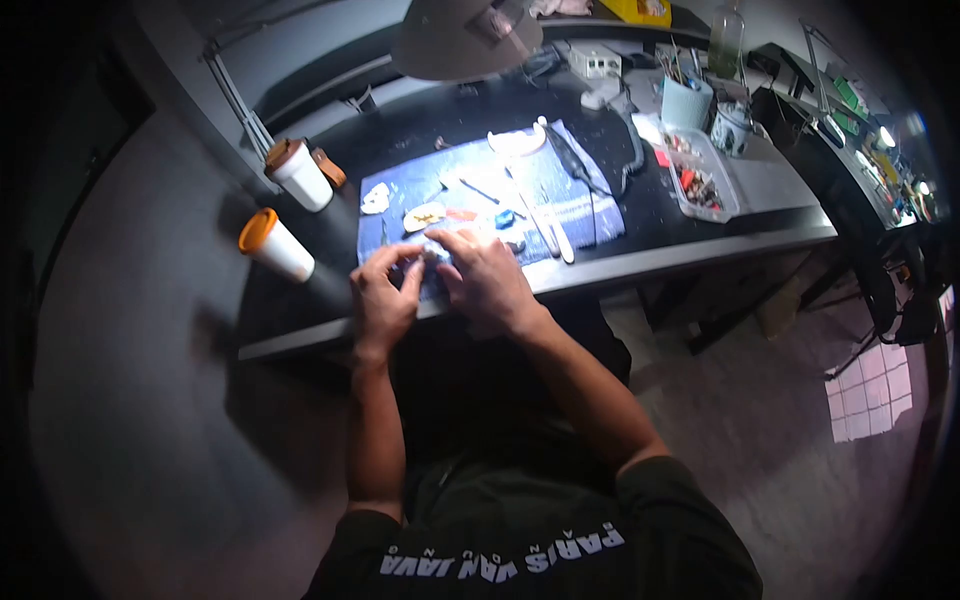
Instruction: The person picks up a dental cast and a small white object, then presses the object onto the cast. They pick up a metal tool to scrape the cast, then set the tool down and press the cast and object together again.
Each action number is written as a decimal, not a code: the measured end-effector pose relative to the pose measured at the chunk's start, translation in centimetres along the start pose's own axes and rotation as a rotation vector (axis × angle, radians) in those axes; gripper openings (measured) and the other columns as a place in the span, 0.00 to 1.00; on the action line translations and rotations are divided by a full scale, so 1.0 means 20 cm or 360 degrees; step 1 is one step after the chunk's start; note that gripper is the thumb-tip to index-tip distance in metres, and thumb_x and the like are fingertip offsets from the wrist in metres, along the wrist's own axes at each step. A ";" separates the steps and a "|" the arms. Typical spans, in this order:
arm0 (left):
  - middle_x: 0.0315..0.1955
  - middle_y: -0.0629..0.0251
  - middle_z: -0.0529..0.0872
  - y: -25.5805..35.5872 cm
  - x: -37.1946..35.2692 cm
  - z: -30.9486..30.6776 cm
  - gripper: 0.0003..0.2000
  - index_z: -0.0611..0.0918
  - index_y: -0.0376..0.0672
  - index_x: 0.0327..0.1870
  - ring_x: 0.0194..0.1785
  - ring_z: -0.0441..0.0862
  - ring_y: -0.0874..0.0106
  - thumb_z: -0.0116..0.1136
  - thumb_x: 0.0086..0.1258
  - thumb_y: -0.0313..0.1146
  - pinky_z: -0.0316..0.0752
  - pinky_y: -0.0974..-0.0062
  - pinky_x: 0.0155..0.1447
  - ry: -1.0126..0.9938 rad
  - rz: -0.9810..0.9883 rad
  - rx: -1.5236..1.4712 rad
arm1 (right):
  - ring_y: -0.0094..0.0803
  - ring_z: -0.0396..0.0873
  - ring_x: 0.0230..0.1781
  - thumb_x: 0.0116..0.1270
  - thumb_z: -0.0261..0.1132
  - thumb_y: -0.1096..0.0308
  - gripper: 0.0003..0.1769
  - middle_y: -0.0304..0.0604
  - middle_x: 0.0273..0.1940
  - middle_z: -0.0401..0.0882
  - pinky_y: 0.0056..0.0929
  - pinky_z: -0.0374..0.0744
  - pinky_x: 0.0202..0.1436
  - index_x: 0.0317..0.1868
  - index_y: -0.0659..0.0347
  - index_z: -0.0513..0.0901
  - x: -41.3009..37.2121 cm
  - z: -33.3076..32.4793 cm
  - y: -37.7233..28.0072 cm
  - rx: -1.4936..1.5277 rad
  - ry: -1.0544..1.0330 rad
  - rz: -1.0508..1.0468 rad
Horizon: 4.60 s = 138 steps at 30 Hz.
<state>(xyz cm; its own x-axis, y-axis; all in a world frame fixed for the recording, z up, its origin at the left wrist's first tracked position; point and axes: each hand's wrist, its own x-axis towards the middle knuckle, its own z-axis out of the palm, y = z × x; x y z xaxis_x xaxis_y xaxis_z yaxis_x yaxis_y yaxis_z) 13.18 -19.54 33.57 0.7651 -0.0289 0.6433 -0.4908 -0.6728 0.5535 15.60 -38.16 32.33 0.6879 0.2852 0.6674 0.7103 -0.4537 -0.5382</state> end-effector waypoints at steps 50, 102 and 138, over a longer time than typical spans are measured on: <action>0.40 0.59 0.94 0.00 -0.03 -0.03 0.13 0.92 0.39 0.52 0.34 0.88 0.72 0.77 0.66 0.26 0.82 0.72 0.41 -0.0082 0.0030 -0.0063 | 0.30 0.88 0.27 0.73 0.75 0.71 0.13 0.45 0.30 0.89 0.31 0.84 0.35 0.56 0.56 0.89 -0.02 -0.02 0.04 0.0265 -0.0093 0.0051; 0.45 0.61 0.95 -0.01 -0.02 -0.05 0.15 0.93 0.39 0.56 0.43 0.89 0.74 0.79 0.69 0.29 0.82 0.74 0.49 -0.0241 0.0089 -0.0073 | 0.31 0.95 0.48 0.68 0.76 0.76 0.14 0.46 0.43 0.95 0.30 0.90 0.55 0.53 0.63 0.88 -0.02 -0.04 0.04 0.0347 -0.0170 0.0151; 0.43 0.62 0.94 0.03 -0.02 -0.06 0.14 0.92 0.40 0.56 0.42 0.88 0.75 0.77 0.71 0.29 0.81 0.74 0.48 -0.0279 0.0010 -0.0143 | 0.31 0.95 0.48 0.70 0.75 0.76 0.12 0.46 0.44 0.94 0.31 0.88 0.54 0.53 0.63 0.85 -0.01 -0.06 0.03 0.0369 -0.0229 0.0195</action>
<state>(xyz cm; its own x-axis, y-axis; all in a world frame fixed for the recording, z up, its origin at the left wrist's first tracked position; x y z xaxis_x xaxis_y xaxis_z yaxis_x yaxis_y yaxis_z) 12.07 -19.13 34.31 0.8189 -0.1663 0.5493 -0.5250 -0.6037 0.6000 15.69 -39.44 32.40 0.7728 0.3647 0.5194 0.6246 -0.2918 -0.7244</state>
